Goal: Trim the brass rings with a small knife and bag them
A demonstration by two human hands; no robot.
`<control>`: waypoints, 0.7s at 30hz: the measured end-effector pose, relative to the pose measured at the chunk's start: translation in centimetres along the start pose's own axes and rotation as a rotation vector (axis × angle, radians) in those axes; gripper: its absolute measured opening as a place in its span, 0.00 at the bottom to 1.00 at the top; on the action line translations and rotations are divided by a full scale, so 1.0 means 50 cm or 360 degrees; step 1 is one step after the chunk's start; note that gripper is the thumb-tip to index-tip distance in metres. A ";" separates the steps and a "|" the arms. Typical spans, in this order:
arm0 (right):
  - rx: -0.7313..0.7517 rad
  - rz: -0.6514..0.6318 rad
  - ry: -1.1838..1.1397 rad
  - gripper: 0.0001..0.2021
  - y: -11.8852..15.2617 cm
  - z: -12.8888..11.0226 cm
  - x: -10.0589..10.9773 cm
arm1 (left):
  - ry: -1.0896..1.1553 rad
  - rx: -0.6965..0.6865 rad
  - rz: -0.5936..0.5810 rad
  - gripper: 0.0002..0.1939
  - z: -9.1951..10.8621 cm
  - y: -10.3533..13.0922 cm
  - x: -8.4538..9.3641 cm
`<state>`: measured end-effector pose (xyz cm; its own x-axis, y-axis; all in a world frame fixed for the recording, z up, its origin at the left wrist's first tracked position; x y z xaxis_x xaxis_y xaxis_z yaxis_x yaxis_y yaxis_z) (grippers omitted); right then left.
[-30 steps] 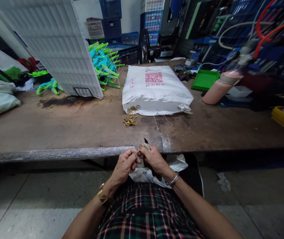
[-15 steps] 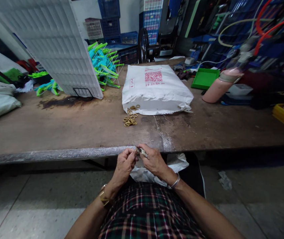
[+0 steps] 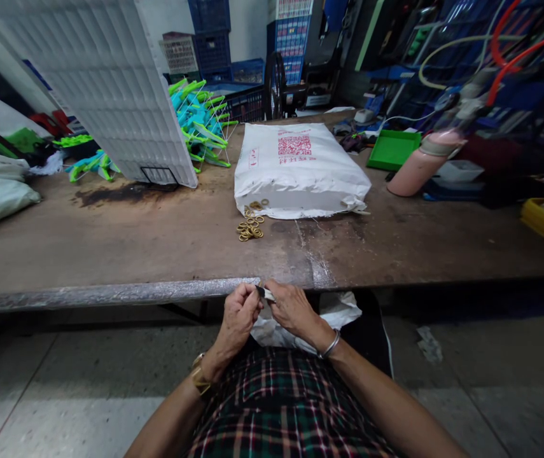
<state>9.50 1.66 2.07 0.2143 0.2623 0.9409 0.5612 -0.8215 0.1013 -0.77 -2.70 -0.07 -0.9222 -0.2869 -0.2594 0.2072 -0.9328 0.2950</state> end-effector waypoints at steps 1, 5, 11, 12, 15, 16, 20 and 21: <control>-0.0005 -0.0014 0.0013 0.13 -0.002 0.001 -0.001 | -0.0009 -0.0006 -0.0007 0.19 0.001 0.003 0.000; -0.0147 0.0011 0.0137 0.14 -0.031 0.031 0.009 | -0.0031 0.0022 -0.0138 0.18 0.011 0.025 -0.011; -0.0226 0.0298 0.0293 0.14 -0.160 0.112 0.048 | 0.0433 0.0229 -0.0237 0.16 0.002 0.013 -0.015; -0.0195 0.0348 0.0285 0.14 -0.189 0.122 0.056 | 0.0477 0.0255 -0.0217 0.16 -0.001 0.003 -0.010; -0.0177 0.0446 0.0301 0.15 -0.275 0.150 0.080 | 0.0566 0.0274 -0.0142 0.16 -0.003 -0.028 0.009; -0.0191 0.0446 0.0323 0.15 -0.302 0.157 0.086 | 0.0605 0.0279 -0.0113 0.15 -0.002 -0.036 0.014; -0.0238 0.0370 0.0413 0.17 -0.398 0.177 0.103 | 0.0759 0.0380 -0.0022 0.15 0.000 -0.060 0.025; -0.0262 0.0347 0.0424 0.18 -0.419 0.182 0.104 | 0.0789 0.0422 -0.0016 0.16 -0.001 -0.064 0.026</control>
<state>6.15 24.82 1.90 0.0872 -0.0506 0.9949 0.3848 -0.9195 -0.0805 -2.59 -0.11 -1.38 -0.6464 -0.4064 -0.6458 0.0511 -0.8675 0.4948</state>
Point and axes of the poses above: each hand's wrist, its own y-axis away from the middle knuckle, its own x-axis out of the back of the hand, z = x × y, the point moved 5 cm from there along -y, towards the middle knuckle, and after that the axes turned 5 degrees about z, right-handed, at the moved point
